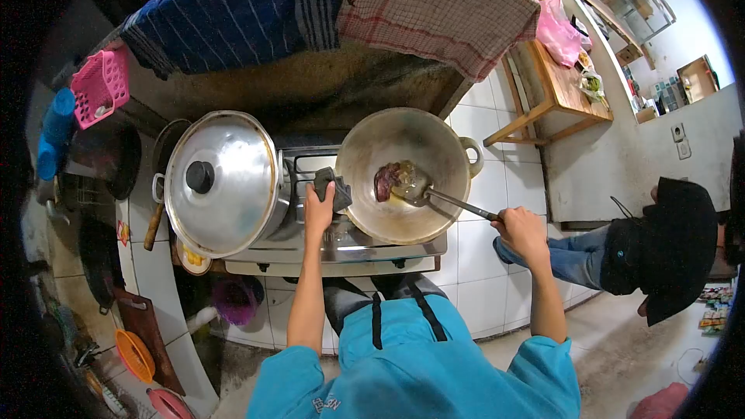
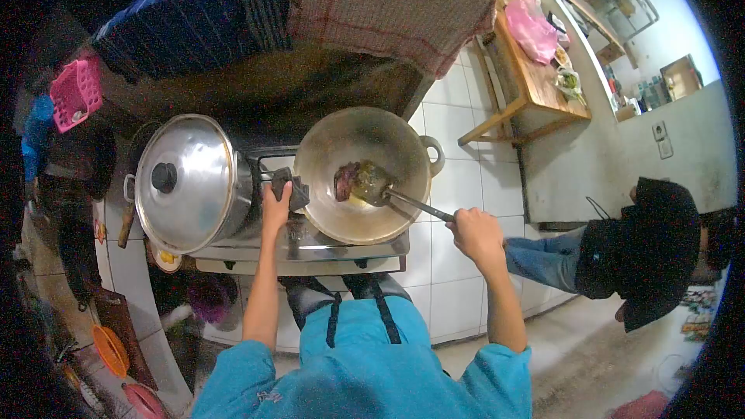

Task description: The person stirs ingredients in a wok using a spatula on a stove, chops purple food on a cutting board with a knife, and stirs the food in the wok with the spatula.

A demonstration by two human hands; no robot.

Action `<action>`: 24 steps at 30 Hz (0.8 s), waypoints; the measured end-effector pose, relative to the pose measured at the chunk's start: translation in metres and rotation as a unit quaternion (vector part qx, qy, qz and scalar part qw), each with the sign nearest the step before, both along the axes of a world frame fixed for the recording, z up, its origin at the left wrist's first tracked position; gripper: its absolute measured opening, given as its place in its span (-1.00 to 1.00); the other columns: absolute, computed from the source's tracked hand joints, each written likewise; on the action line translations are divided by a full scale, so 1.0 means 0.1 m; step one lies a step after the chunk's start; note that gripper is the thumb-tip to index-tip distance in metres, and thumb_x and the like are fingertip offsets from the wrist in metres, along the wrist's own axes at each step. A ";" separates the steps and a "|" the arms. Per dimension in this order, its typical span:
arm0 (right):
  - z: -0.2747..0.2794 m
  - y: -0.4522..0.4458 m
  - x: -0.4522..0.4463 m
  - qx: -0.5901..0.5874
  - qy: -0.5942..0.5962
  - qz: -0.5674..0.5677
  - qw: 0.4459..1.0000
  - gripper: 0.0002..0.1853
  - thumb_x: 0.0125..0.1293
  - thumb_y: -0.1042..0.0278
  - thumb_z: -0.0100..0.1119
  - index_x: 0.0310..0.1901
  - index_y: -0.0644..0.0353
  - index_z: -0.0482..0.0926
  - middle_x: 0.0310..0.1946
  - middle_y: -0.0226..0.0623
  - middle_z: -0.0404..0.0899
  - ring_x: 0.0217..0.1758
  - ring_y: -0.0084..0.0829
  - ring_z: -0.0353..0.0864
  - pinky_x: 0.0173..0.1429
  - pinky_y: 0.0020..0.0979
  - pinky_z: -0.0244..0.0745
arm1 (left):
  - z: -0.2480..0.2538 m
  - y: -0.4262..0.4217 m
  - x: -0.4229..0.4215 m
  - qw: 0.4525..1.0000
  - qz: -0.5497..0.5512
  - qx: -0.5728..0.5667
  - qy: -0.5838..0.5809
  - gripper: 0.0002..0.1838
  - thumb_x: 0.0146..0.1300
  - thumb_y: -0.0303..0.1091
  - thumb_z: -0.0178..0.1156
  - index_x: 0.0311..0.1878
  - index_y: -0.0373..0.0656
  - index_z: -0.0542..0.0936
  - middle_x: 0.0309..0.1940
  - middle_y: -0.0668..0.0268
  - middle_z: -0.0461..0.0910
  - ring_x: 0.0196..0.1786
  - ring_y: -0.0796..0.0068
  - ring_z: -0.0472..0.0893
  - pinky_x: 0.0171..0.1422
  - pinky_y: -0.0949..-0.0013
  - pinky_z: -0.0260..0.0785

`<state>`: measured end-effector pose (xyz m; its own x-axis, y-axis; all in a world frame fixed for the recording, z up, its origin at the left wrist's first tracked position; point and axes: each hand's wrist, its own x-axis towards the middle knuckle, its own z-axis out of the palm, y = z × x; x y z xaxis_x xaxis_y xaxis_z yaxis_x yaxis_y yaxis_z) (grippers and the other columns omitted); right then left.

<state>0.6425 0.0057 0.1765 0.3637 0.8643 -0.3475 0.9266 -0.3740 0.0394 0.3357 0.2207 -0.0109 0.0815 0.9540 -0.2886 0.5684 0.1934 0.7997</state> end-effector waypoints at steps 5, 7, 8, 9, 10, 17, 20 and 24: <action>0.23 0.00 0.00 -0.019 -0.005 -0.011 1.000 -0.72 0.16 0.16 0.18 -0.45 0.25 0.55 -0.50 -0.05 0.56 -0.40 -0.04 0.58 -0.30 -0.13 0.46 | 0.04 0.00 -0.03 1.000 -0.022 0.002 -0.005 -0.34 0.18 0.09 0.10 0.12 -0.31 0.36 -0.01 -0.09 0.48 0.08 -0.02 0.46 0.17 0.18 0.24; 0.21 0.00 -0.01 -0.044 -0.015 -0.021 0.999 -0.72 0.16 0.15 0.18 -0.43 0.25 0.56 -0.48 -0.04 0.56 -0.40 -0.05 0.58 -0.29 -0.14 0.46 | -0.01 0.02 -0.04 1.000 -0.025 0.012 0.001 -0.36 0.18 0.09 0.10 0.09 -0.32 0.37 -0.04 -0.10 0.49 0.06 -0.05 0.47 0.14 0.16 0.25; 0.20 -0.01 -0.01 -0.058 -0.020 -0.026 0.998 -0.72 0.16 0.15 0.19 -0.42 0.25 0.57 -0.47 -0.04 0.56 -0.39 -0.05 0.58 -0.29 -0.15 0.46 | -0.05 0.02 -0.04 0.999 -0.025 0.020 0.003 -0.37 0.18 0.09 0.09 0.07 -0.32 0.37 -0.07 -0.12 0.50 0.04 -0.09 0.47 0.12 0.14 0.27; 0.16 -0.01 -0.01 -0.042 -0.014 -0.020 0.999 -0.72 0.16 0.15 0.19 -0.41 0.24 0.57 -0.47 -0.04 0.56 -0.39 -0.05 0.58 -0.29 -0.15 0.46 | -0.03 0.02 -0.04 0.999 -0.025 0.029 0.005 -0.38 0.18 0.09 0.09 0.05 -0.32 0.37 -0.09 -0.14 0.51 0.02 -0.12 0.48 0.09 0.12 0.28; 0.09 -0.01 -0.01 -0.025 -0.008 -0.016 1.000 -0.72 0.16 0.14 0.19 -0.40 0.24 0.57 -0.47 -0.04 0.57 -0.40 -0.05 0.58 -0.29 -0.15 0.46 | 0.00 0.03 -0.03 0.999 -0.030 0.032 -0.007 -0.39 0.19 0.08 0.09 0.06 -0.32 0.38 -0.08 -0.11 0.51 0.03 -0.08 0.48 0.11 0.14 0.28; 0.20 -0.10 -0.07 0.002 0.016 -0.053 0.998 -0.74 0.16 0.13 0.19 -0.41 0.18 0.61 -0.50 -0.07 0.56 -0.41 -0.06 0.57 -0.30 -0.13 0.45 | -0.03 0.05 -0.05 0.998 -0.054 0.032 -0.025 -0.46 0.24 0.04 0.06 0.06 -0.26 0.44 -0.07 -0.03 0.52 0.04 0.03 0.49 0.13 0.20 0.27; 0.04 -0.14 -0.12 0.012 0.041 -0.078 0.996 -0.74 0.17 0.12 0.17 -0.40 0.16 0.63 -0.52 -0.07 0.55 -0.42 -0.05 0.56 -0.32 -0.12 0.44 | -0.03 0.04 -0.04 0.997 -0.059 0.041 -0.039 -0.47 0.25 0.03 0.05 0.07 -0.23 0.45 -0.06 0.00 0.53 0.05 0.05 0.49 0.13 0.21 0.27; -0.12 -0.20 -0.22 0.006 0.056 -0.084 0.995 -0.72 0.16 0.09 0.17 -0.38 0.15 0.63 -0.53 -0.09 0.55 -0.44 -0.06 0.56 -0.33 -0.12 0.45 | 0.01 0.04 -0.05 0.996 -0.068 0.039 -0.040 -0.47 0.24 0.04 0.05 0.08 -0.23 0.44 -0.04 0.02 0.52 0.07 0.07 0.49 0.15 0.22 0.26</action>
